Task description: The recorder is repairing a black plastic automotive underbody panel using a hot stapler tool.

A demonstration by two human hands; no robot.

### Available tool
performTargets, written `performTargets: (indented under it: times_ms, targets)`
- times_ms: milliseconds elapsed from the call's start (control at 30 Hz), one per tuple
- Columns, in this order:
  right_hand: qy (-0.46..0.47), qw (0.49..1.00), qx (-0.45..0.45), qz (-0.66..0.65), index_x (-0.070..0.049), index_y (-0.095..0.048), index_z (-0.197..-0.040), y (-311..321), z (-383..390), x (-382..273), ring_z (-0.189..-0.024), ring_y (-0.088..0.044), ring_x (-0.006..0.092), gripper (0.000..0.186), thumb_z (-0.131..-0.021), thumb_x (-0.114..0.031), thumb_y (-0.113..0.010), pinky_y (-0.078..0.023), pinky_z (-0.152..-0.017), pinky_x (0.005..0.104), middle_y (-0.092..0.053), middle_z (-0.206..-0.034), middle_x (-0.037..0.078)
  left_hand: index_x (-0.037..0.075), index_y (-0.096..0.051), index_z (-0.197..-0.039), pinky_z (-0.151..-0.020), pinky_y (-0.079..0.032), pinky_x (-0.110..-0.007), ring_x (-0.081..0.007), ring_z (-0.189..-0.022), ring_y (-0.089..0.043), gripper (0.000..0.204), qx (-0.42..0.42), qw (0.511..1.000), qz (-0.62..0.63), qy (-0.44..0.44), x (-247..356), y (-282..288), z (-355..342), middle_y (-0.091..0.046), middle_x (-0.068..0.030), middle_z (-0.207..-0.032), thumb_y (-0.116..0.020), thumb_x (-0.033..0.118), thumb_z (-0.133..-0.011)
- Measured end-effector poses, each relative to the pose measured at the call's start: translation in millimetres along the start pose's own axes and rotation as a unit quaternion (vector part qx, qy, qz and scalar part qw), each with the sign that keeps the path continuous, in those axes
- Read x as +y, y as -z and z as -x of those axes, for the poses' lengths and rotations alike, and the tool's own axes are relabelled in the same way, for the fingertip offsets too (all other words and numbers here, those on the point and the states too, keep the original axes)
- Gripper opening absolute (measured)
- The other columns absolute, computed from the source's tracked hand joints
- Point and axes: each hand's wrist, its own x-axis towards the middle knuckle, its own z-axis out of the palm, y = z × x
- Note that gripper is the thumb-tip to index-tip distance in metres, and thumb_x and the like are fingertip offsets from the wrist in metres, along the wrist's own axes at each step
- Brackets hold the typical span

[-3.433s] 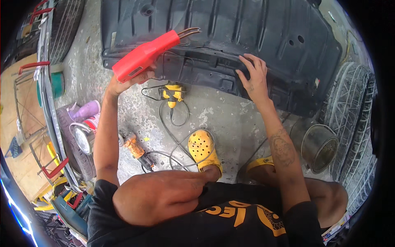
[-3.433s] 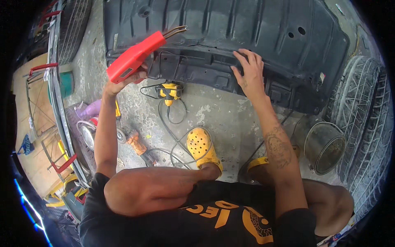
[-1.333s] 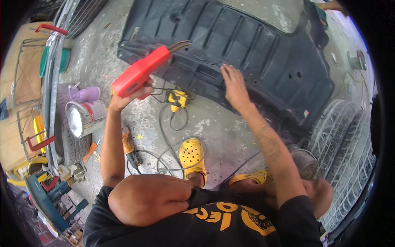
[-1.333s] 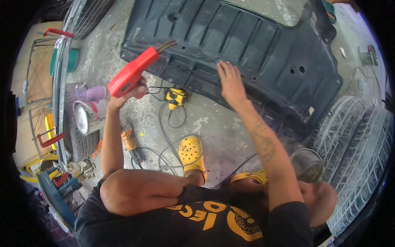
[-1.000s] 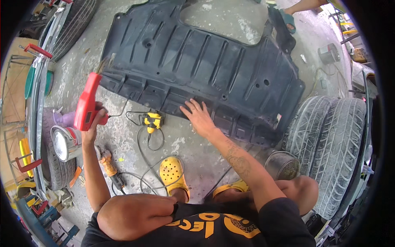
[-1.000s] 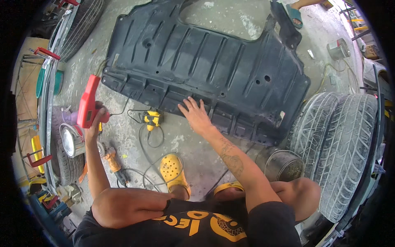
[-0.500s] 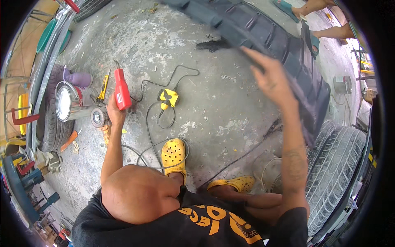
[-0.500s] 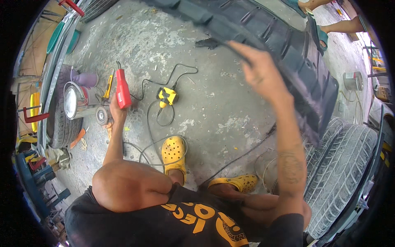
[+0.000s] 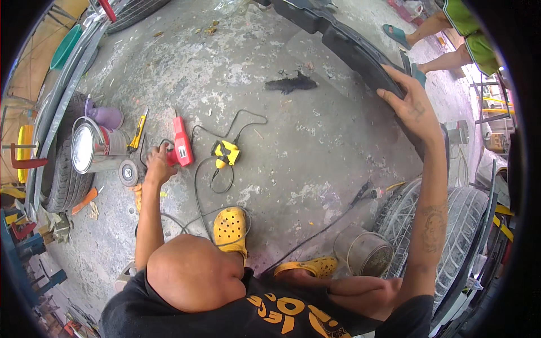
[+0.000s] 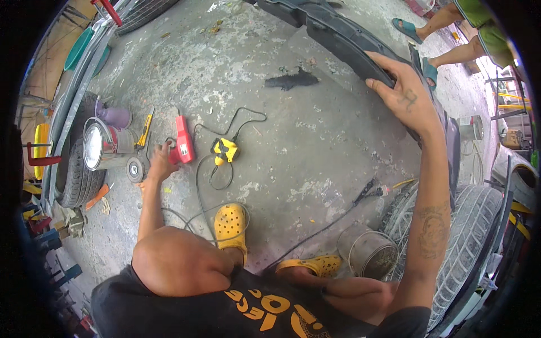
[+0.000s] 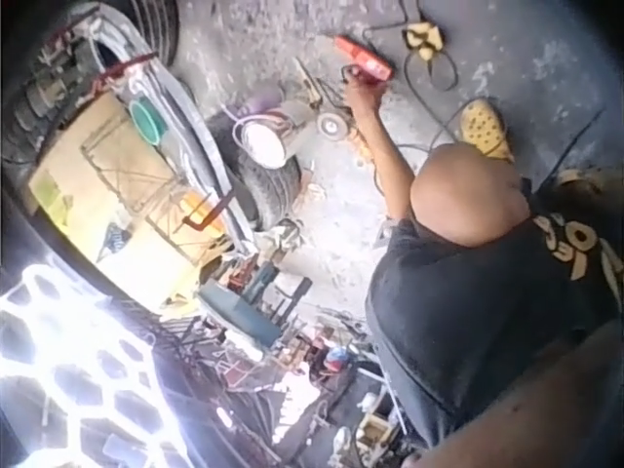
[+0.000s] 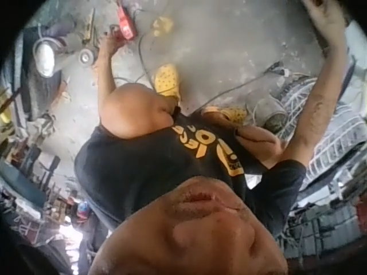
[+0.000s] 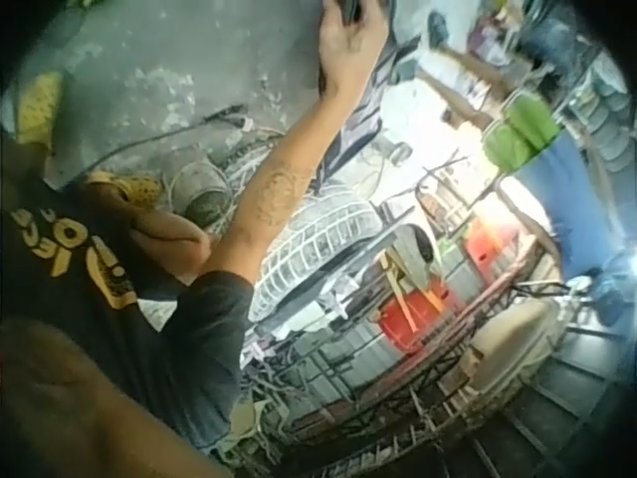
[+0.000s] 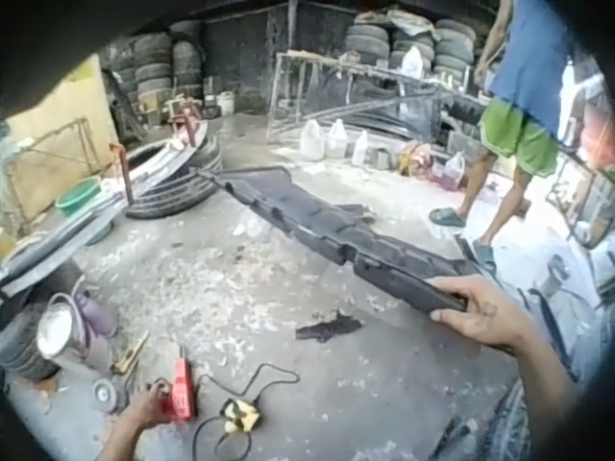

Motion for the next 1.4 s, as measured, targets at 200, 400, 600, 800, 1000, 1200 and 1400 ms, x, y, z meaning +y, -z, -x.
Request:
performTargets:
  times_ms: [200,400,600,800,1000,1200,1400]
  targets:
    - [-0.054,0.998,0.012,0.042,0.002,-0.058,-0.134,14.1,9.0,18.1,-0.112,-0.059,0.0169,0.048,-0.089,-0.009,-0.069,-0.043,-0.099,0.0282,-0.067,-0.123,0.013,0.0,-0.072,-0.105,-0.082,-0.055,-0.039,-0.0252,-0.092,-0.071,0.036,-0.039,0.967,0.241,-0.076,125.8,-17.0,-123.9,-0.074,-0.018,-0.096,-0.072,0.031,-0.086]
    - [-0.031,0.999,-0.012,-0.019,0.003,-0.059,-0.133,-0.9,-6.1,0.6,-0.117,-0.059,0.0194,0.048,-0.089,-0.01,-0.07,-0.042,-0.103,0.03,-0.066,-0.125,0.014,-0.01,-0.069,-0.085,-0.051,-0.058,-0.032,-0.0225,-0.055,-0.069,0.049,-0.13,0.923,0.357,0.063,197.2,-110.3,-243.3,-0.071,-0.0128,-0.074,-0.074,0.038,-0.087]
    - [-0.036,0.999,0.003,-0.004,0.002,-0.059,-0.133,4.1,-4.5,4.4,-0.114,-0.059,0.0186,0.047,-0.089,-0.009,-0.07,-0.043,-0.1,0.0292,-0.067,-0.122,0.014,0.001,-0.066,-0.071,-0.045,-0.051,-0.032,-0.0187,-0.048,-0.062,0.034,-0.144,0.928,0.331,0.09,242.3,-126.6,-251.8,-0.07,-0.0109,-0.07,-0.084,0.029,-0.078]
    - [0.016,0.997,0.004,0.074,-0.001,-0.063,-0.128,9.4,15.1,7.9,-0.116,-0.065,0.0259,0.042,-0.087,-0.009,-0.069,-0.049,-0.099,0.0336,-0.066,-0.129,0.019,0.003,-0.067,-0.114,-0.09,-0.05,-0.034,-0.0189,-0.101,-0.064,0.029,-0.097,0.739,0.666,-0.029,211.3,-91.8,-201.0,-0.069,-0.0072,-0.109,-0.064,0.023,-0.093]
    - [0.16,0.985,-0.028,-0.062,-0.001,-0.059,-0.132,-67.4,9.8,17.1,-0.12,-0.061,0.0348,0.048,-0.084,-0.001,-0.063,-0.048,-0.103,0.0406,-0.064,-0.129,0.019,0.005,-0.065,-0.113,-0.086,-0.053,-0.03,-0.0183,-0.101,-0.065,0.017,0.399,0.869,0.253,-0.143,-33.9,99.6,-138.6,-0.064,-0.0044,-0.107,-0.062,0.01,-0.097]
    - [0.11,0.994,-0.005,0.016,-0.009,-0.053,-0.139,-197.5,56.4,50.4,-0.122,-0.053,0.0367,0.069,-0.073,0.011,-0.051,-0.046,-0.104,0.0426,-0.054,-0.134,0.015,0.005,-0.058,-0.118,-0.085,-0.051,-0.029,-0.0154,-0.103,-0.064,0.025,0.227,0.664,0.68,-0.215,227.3,261.6,-126.0,-0.063,-0.0046,-0.108,-0.065,0.013,-0.096]
    - [-0.006,0.99,-0.124,0.062,-0.019,-0.04,-0.149,-268.3,84.7,61.1,-0.13,-0.044,0.038,0.086,-0.072,0.015,-0.058,-0.041,-0.108,0.0501,-0.039,-0.147,0.012,0.004,-0.061,-0.112,-0.083,-0.053,-0.029,-0.0163,-0.097,-0.066,0.023,0.029,0.534,0.745,-0.399,442.3,363.6,-152.9,-0.066,-0.0063,-0.104,-0.07,0.009,-0.092]
